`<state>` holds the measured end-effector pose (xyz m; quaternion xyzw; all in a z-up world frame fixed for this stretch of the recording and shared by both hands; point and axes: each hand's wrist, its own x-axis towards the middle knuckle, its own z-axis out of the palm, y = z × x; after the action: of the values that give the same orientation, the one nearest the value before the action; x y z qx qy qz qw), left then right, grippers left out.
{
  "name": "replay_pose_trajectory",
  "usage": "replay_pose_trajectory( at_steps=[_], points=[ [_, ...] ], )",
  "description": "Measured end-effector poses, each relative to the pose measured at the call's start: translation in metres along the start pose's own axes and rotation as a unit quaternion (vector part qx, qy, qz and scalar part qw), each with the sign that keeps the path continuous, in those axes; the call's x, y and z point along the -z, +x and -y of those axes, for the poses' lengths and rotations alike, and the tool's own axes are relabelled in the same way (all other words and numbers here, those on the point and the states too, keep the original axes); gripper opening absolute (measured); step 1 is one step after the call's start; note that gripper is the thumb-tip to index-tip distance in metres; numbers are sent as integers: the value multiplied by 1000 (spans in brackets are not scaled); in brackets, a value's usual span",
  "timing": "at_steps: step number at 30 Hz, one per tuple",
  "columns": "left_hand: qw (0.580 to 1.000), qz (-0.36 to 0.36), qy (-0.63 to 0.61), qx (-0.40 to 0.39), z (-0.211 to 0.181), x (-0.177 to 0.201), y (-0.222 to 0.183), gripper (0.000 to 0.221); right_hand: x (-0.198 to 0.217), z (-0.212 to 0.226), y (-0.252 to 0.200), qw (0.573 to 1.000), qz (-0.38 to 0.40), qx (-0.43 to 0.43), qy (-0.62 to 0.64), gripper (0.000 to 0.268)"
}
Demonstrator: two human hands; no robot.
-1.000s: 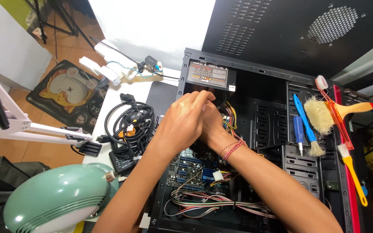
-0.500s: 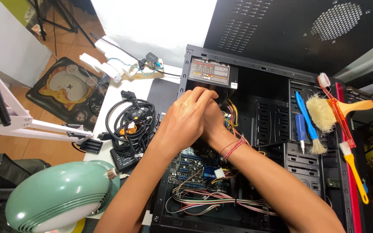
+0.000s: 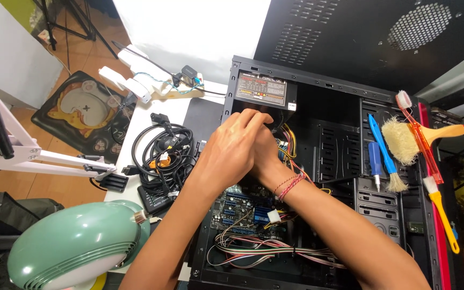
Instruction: The person uses a screwdriver to unscrew and remove a disk drive from an open desktop computer case, then disconnects cables from the motherboard and lifts out the CPU cooler fan. They then wipe the fan blades with a tissue.
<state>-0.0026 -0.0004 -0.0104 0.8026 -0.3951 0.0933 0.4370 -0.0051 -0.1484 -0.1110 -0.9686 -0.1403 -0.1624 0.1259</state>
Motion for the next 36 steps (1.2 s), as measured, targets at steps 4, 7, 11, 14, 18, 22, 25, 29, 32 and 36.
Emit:
replay_pose_trajectory(
  at_steps=[4, 7, 11, 14, 18, 22, 25, 29, 32, 36],
  points=[
    [1000, 0, -4, 6, 0, 1, 0, 42, -1, 1, -1, 996, -48, 50, -60, 16],
    [1000, 5, -7, 9, -1, 1, 0, 44, -2, -4, -1, 1000, -2, -2, 10, 15],
    [1000, 15, -6, 19, -3, 4, 1, 43, -9, -7, -4, 998, -13, 45, -46, 16],
    [1000, 20, -1, 22, -1, 2, 1, 42, -7, -7, -2, 994, -48, 79, -61, 17],
    [1000, 22, -3, 21, -2, 4, 0, 42, -13, -16, -3, 998, 9, 31, -61, 17],
    [1000, 22, -7, 16, -1, 4, 1, 41, -6, -13, -1, 996, -27, 67, -52, 18],
    [1000, 18, -11, 19, -1, 3, 1, 43, -1, -6, 1, 998, 53, -16, -39, 20],
    [999, 23, -14, 20, 2, 2, 0, 42, 9, 3, 3, 999, 26, -41, 13, 18],
    [1000, -6, -23, -10, 6, 1, 1, 45, 31, 4, 13, 990, 48, -121, 56, 17],
    [997, -57, -19, -40, 0, 5, 2, 51, 3, -25, -2, 984, 126, 9, -126, 6]
  ],
)
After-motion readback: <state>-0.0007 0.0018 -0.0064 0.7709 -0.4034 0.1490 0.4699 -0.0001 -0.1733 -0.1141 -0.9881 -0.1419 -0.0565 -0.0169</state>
